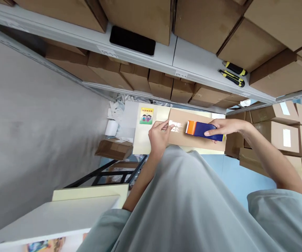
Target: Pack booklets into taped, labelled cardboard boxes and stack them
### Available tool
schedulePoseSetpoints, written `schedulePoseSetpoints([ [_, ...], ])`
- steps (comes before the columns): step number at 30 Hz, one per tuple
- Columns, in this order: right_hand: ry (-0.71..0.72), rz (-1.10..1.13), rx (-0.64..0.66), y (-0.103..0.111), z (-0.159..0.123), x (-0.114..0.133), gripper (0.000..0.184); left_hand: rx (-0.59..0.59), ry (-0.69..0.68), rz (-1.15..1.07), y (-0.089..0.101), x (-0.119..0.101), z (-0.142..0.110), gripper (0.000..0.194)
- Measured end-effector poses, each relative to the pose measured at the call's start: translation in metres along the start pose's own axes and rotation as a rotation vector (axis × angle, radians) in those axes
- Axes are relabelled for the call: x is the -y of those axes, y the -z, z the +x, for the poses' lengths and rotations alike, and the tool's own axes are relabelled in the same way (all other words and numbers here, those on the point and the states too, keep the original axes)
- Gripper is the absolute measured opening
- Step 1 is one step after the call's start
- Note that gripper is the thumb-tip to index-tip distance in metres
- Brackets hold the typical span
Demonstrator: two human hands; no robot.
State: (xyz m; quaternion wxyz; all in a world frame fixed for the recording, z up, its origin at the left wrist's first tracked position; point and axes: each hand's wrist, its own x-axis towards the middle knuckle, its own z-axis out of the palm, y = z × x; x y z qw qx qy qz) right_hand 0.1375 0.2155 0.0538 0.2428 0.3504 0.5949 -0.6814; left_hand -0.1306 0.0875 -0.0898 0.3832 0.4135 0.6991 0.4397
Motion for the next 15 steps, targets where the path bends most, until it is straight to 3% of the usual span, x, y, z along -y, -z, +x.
schedulePoseSetpoints([
  [9, 0.063, 0.030, 0.072, 0.003, -0.016, -0.014, 0.064, -0.017, -0.006, -0.077, -0.010, 0.007, -0.003, 0.039],
  [15, -0.008, 0.060, -0.024, 0.004, -0.080, -0.064, 0.060, -0.042, 0.002, -0.042, -0.017, 0.008, -0.005, 0.043],
])
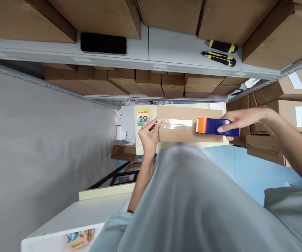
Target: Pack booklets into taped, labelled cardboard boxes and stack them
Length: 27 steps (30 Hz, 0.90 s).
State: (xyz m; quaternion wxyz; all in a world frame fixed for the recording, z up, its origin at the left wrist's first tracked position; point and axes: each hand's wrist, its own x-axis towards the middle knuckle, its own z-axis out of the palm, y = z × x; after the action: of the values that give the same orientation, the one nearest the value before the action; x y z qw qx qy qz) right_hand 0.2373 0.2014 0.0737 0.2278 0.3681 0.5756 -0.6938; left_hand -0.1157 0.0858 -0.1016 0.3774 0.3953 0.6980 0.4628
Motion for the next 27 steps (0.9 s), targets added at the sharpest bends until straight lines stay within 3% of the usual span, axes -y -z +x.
schedulePoseSetpoints([
  [4, -0.069, -0.028, -0.135, 0.003, -0.060, -0.044, 0.055, 0.001, 0.002, 0.093, 0.000, 0.004, 0.002, 0.042],
  [8, -0.205, 0.064, -0.176, 0.008, -0.109, -0.088, 0.054, -0.048, 0.020, 0.180, -0.003, 0.006, 0.003, 0.040],
  [12, -0.273, 0.175, -0.524, 0.018, -0.135, -0.126, 0.067, -0.082, 0.045, 0.192, -0.010, 0.004, 0.002, 0.039],
  [14, -0.271, 0.204, -0.526, 0.026, -0.136, -0.141, 0.068, -0.118, 0.056, 0.172, -0.014, 0.002, 0.002, 0.041],
  [19, -0.245, 0.153, -0.297, 0.051, -0.112, -0.189, 0.068, -0.194, 0.136, 0.293, -0.024, -0.006, 0.000, 0.039],
  [23, -0.139, 0.070, -0.342, 0.068, -0.081, -0.238, 0.067, -0.258, 0.198, 0.273, -0.033, -0.013, 0.000, 0.038],
  [27, -0.086, 0.118, -0.348, 0.078, -0.054, -0.264, 0.065, -0.311, 0.231, 0.221, -0.038, -0.014, 0.000, 0.034],
])
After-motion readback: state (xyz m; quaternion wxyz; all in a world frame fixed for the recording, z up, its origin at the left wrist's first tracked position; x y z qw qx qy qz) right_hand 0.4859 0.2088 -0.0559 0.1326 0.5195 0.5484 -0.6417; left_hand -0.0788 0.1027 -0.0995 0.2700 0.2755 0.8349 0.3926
